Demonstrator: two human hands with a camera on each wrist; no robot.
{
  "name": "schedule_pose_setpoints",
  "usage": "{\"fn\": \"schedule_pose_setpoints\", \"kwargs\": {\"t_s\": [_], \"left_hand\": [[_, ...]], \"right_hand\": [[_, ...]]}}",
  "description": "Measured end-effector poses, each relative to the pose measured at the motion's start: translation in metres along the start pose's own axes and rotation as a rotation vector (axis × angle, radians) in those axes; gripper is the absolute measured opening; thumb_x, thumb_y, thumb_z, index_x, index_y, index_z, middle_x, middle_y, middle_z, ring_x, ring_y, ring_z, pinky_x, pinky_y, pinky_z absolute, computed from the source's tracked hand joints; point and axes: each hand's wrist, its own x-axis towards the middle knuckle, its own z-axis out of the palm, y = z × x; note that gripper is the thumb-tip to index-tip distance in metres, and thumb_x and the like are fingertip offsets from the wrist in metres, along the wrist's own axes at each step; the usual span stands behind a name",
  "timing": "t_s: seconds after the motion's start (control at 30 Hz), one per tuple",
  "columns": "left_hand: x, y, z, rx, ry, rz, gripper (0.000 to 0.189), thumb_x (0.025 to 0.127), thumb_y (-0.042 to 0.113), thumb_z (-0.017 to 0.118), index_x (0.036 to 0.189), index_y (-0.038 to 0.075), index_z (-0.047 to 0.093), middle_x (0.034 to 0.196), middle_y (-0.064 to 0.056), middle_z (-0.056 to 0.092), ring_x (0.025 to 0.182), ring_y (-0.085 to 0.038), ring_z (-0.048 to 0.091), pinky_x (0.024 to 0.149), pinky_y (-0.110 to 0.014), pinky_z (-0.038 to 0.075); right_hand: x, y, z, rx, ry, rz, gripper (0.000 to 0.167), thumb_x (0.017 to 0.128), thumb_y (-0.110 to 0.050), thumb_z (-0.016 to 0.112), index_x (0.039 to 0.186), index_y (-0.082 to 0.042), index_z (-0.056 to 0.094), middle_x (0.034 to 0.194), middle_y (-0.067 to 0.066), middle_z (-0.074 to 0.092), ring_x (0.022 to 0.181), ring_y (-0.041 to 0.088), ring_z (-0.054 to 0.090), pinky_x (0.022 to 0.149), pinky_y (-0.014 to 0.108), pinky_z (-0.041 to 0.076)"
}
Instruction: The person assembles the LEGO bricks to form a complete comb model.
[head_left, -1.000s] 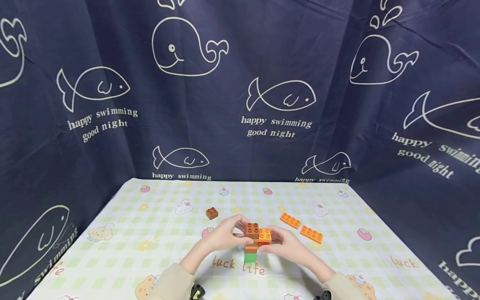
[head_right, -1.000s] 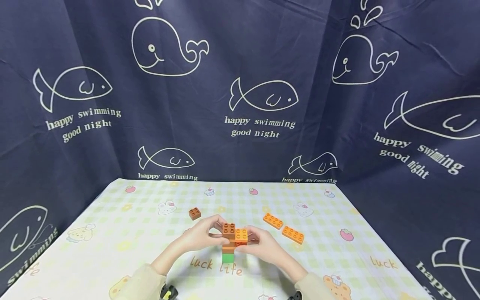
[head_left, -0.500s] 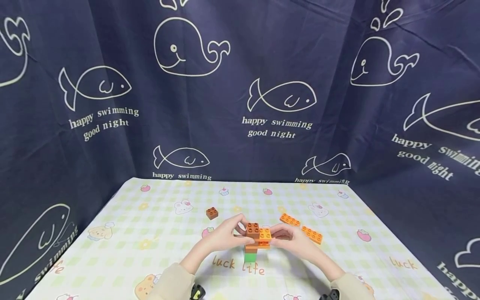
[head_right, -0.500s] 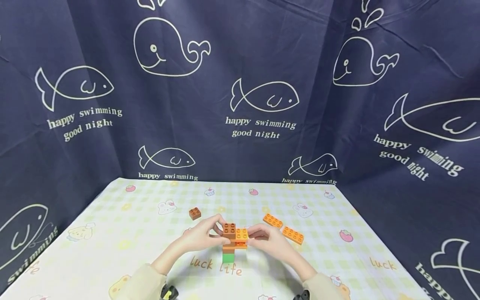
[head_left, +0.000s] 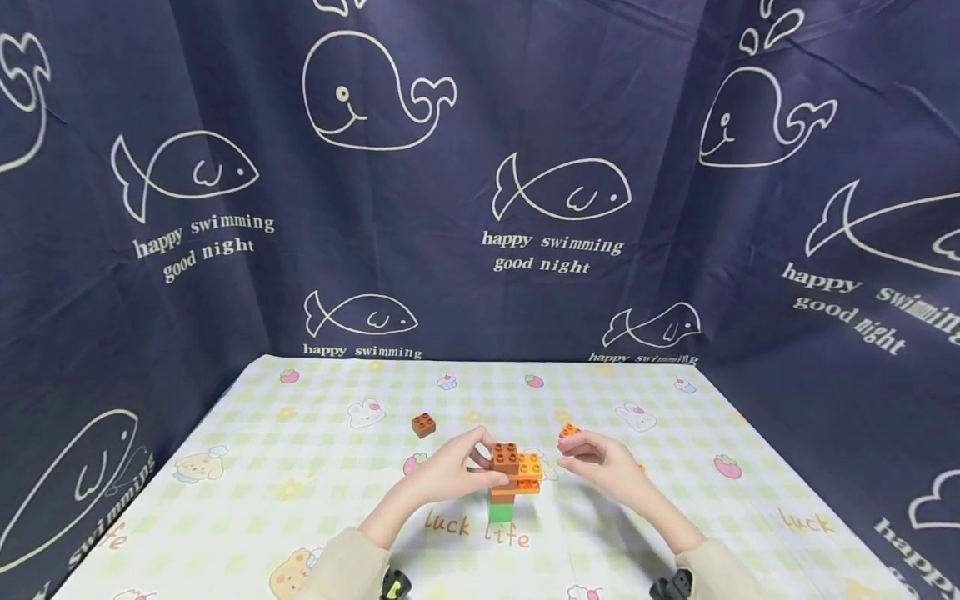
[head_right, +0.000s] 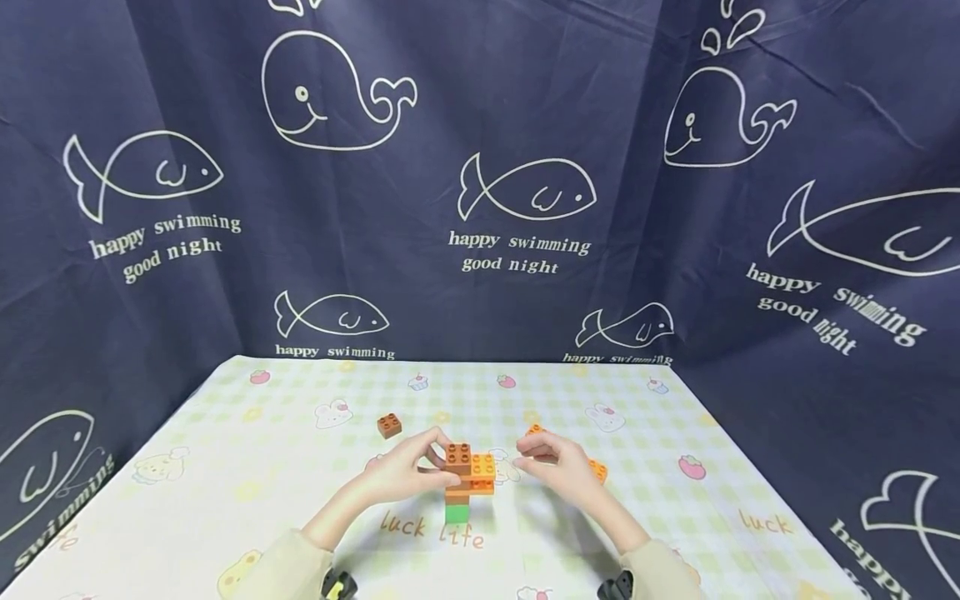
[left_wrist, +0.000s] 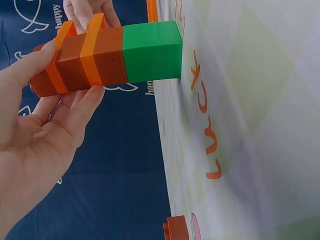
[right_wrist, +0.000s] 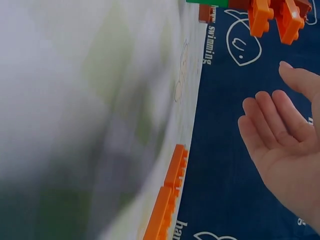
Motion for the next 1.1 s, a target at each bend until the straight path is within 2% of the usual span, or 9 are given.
{"fn": "schedule_pose_setpoints", "kwargs": {"t_s": [0.13,0.37,0.57,0.9,1.1], "left_hand": [[0.001,0.001,0.0,0.0,0.001,-0.002,0.032,0.084,0.031,0.07,0.099,0.014,0.048,0.111,-0.006,0.059,0.096,-0.015,0.061,0.078,-0.017,0.053],[0.001,0.003,0.0,-0.006,0.01,-0.009,0.032,0.083,0.03,0.072,0.098,0.015,0.048,0.108,-0.004,0.06,0.095,-0.014,0.061,0.078,-0.017,0.053],[0.002,0.003,0.001,-0.051,0.001,-0.004,0.031,0.083,0.027,0.072,0.097,0.012,0.049,0.105,-0.005,0.06,0.096,-0.016,0.06,0.079,-0.015,0.053],[0.001,0.0,0.002,-0.068,-0.01,-0.01,0.03,0.084,0.027,0.071,0.097,0.014,0.048,0.108,-0.001,0.06,0.105,-0.017,0.059,0.083,-0.015,0.052],[0.002,-0.001,0.002,-0.102,-0.011,-0.002,0.03,0.084,0.023,0.071,0.098,0.012,0.048,0.109,-0.002,0.059,0.104,-0.017,0.059,0.083,-0.015,0.052]], "right_hand": [[0.002,0.003,-0.005,-0.061,0.062,0.02,0.031,0.082,-0.021,0.072,0.106,-0.002,0.064,0.108,0.014,0.067,0.09,0.008,0.064,0.082,0.019,0.053],[0.002,0.004,-0.014,-0.087,0.142,-0.003,0.031,0.083,-0.017,0.072,0.106,0.002,0.064,0.103,0.016,0.068,0.086,0.009,0.064,0.079,0.02,0.054],[0.001,0.009,-0.021,-0.153,0.202,0.03,0.032,0.082,-0.02,0.073,0.106,0.0,0.065,0.102,0.015,0.068,0.086,0.011,0.064,0.079,0.021,0.054],[0.001,0.019,-0.032,-0.291,0.266,0.06,0.032,0.082,-0.018,0.072,0.106,0.002,0.065,0.102,0.016,0.068,0.093,0.028,0.064,0.084,0.031,0.054],[-0.001,0.024,-0.038,-0.374,0.263,0.075,0.035,0.082,-0.019,0.073,0.108,0.002,0.064,0.105,0.018,0.067,0.096,0.031,0.063,0.089,0.044,0.051]]}}
